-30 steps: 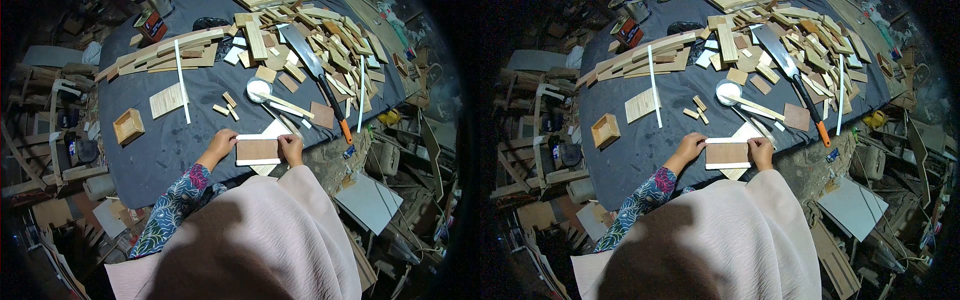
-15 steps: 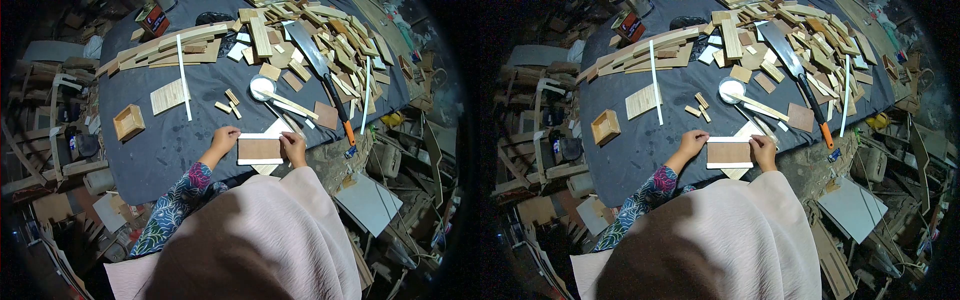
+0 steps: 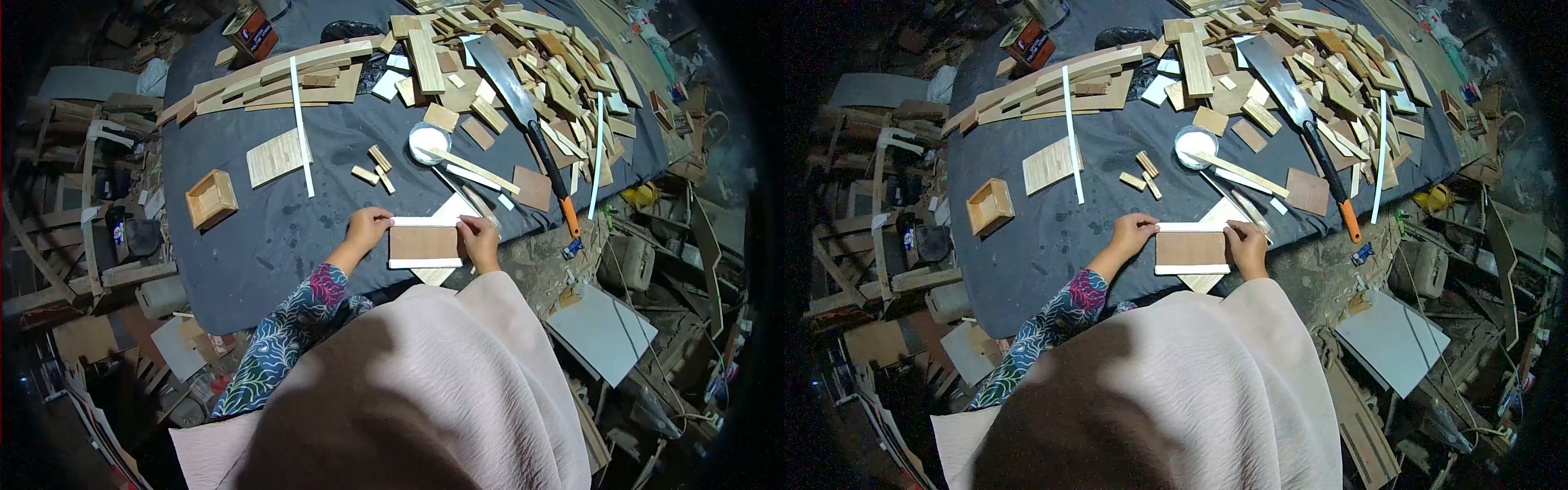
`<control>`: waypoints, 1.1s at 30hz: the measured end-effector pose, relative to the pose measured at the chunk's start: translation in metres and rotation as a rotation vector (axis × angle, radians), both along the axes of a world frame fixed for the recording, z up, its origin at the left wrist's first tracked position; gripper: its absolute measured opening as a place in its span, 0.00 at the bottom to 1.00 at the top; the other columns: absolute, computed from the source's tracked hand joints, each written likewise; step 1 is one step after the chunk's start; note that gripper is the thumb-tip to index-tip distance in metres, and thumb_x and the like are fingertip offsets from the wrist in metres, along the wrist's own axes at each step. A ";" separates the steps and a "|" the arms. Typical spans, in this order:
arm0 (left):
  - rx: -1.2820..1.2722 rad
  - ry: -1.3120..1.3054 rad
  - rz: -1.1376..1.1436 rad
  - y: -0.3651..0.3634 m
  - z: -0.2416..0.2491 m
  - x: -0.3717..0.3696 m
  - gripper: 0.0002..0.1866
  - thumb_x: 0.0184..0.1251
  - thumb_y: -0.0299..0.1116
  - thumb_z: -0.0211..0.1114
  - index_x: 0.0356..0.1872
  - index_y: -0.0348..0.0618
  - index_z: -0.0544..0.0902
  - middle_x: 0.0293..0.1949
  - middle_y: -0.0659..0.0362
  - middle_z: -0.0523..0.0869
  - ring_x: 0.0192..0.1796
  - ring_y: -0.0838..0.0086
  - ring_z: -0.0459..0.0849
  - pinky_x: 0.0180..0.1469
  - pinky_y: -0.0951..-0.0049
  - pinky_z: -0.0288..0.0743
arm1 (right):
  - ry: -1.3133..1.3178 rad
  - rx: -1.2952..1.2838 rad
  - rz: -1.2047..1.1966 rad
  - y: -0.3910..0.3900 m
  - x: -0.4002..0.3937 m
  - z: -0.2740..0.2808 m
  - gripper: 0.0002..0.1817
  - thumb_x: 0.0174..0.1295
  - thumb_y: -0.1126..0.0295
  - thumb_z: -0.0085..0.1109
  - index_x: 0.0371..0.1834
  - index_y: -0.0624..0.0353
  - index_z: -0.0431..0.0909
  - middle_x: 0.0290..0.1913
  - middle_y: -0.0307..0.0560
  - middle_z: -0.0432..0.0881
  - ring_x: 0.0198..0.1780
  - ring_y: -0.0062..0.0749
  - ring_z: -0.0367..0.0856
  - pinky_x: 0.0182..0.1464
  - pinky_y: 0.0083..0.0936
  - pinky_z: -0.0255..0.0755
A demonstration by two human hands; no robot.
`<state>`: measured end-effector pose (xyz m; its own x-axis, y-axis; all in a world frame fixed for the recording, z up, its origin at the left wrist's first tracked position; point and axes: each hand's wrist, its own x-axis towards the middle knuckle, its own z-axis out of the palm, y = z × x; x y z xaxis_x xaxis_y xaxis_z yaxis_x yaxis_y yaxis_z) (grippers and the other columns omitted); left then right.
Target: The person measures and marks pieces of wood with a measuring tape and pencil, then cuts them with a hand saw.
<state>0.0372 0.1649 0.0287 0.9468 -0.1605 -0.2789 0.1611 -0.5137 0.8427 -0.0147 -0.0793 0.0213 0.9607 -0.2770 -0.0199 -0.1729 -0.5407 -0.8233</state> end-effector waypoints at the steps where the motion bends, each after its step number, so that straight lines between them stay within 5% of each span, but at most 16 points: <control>1: 0.024 -0.020 -0.009 0.000 0.002 0.000 0.09 0.45 0.29 0.64 0.29 0.37 0.81 0.27 0.52 0.82 0.29 0.72 0.81 0.33 0.77 0.72 | -0.003 0.002 -0.003 0.000 0.000 0.000 0.09 0.46 0.71 0.60 0.32 0.61 0.80 0.30 0.49 0.79 0.31 0.33 0.78 0.35 0.22 0.70; 5: 0.043 -0.046 -0.025 -0.002 -0.002 0.007 0.09 0.45 0.29 0.64 0.29 0.37 0.81 0.25 0.53 0.82 0.28 0.71 0.80 0.32 0.76 0.72 | -0.028 -0.004 -0.039 0.000 0.007 -0.007 0.08 0.43 0.70 0.61 0.28 0.59 0.81 0.28 0.50 0.79 0.31 0.38 0.76 0.36 0.28 0.69; 8: 0.118 -0.071 -0.073 -0.001 0.005 0.006 0.10 0.47 0.30 0.63 0.32 0.38 0.81 0.25 0.54 0.82 0.27 0.76 0.78 0.31 0.77 0.71 | -0.028 0.046 -0.054 -0.001 0.007 -0.011 0.08 0.45 0.71 0.61 0.29 0.60 0.81 0.25 0.47 0.79 0.27 0.30 0.75 0.31 0.23 0.68; 10: 0.075 -0.130 -0.035 0.002 -0.004 0.006 0.10 0.48 0.30 0.63 0.33 0.38 0.81 0.26 0.55 0.81 0.26 0.76 0.78 0.30 0.77 0.71 | 0.055 0.406 -0.200 -0.004 0.009 -0.012 0.09 0.48 0.71 0.60 0.32 0.62 0.79 0.24 0.42 0.78 0.24 0.20 0.72 0.26 0.16 0.65; 15: 0.072 -0.251 0.027 0.007 0.022 -0.008 0.10 0.48 0.30 0.62 0.33 0.38 0.79 0.30 0.53 0.80 0.28 0.69 0.78 0.32 0.73 0.72 | -0.014 0.799 -0.391 -0.023 0.026 -0.009 0.15 0.48 0.75 0.59 0.41 0.63 0.72 0.24 0.37 0.75 0.20 0.16 0.67 0.20 0.12 0.60; 18: 0.158 -0.464 -0.297 -0.002 0.042 -0.035 0.11 0.44 0.30 0.63 0.31 0.39 0.77 0.33 0.53 0.77 0.40 0.59 0.74 0.43 0.67 0.69 | 0.003 1.156 -0.476 -0.021 0.047 0.022 0.21 0.47 0.77 0.61 0.43 0.58 0.63 0.24 0.38 0.73 0.19 0.16 0.66 0.17 0.13 0.58; 21: 0.230 -0.431 -0.540 -0.009 0.046 -0.055 0.14 0.44 0.32 0.64 0.34 0.40 0.76 0.35 0.56 0.76 0.43 0.62 0.73 0.44 0.68 0.68 | 0.027 1.288 -0.411 -0.024 0.067 0.020 0.23 0.49 0.75 0.60 0.48 0.59 0.62 0.24 0.37 0.72 0.19 0.16 0.65 0.15 0.14 0.59; 27: 0.292 -0.392 -0.550 -0.011 0.028 -0.064 0.12 0.42 0.26 0.63 0.33 0.41 0.77 0.34 0.57 0.75 0.42 0.63 0.72 0.42 0.66 0.68 | 0.039 1.157 -0.347 -0.017 0.087 0.029 0.18 0.55 0.70 0.55 0.49 0.60 0.68 0.25 0.37 0.71 0.22 0.18 0.66 0.20 0.15 0.63; 33: 0.202 -0.329 -0.484 -0.007 0.018 -0.062 0.10 0.45 0.26 0.61 0.32 0.40 0.78 0.31 0.56 0.76 0.38 0.62 0.73 0.40 0.68 0.69 | -0.206 0.760 -0.192 -0.013 0.071 0.051 0.12 0.58 0.68 0.51 0.42 0.63 0.72 0.27 0.39 0.74 0.25 0.18 0.70 0.27 0.14 0.66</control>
<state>-0.0245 0.1576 0.0471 0.8211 -0.5682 -0.0544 -0.3820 -0.6178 0.6873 0.0563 -0.0927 0.0723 0.9026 -0.4194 -0.0969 -0.0109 0.2028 -0.9792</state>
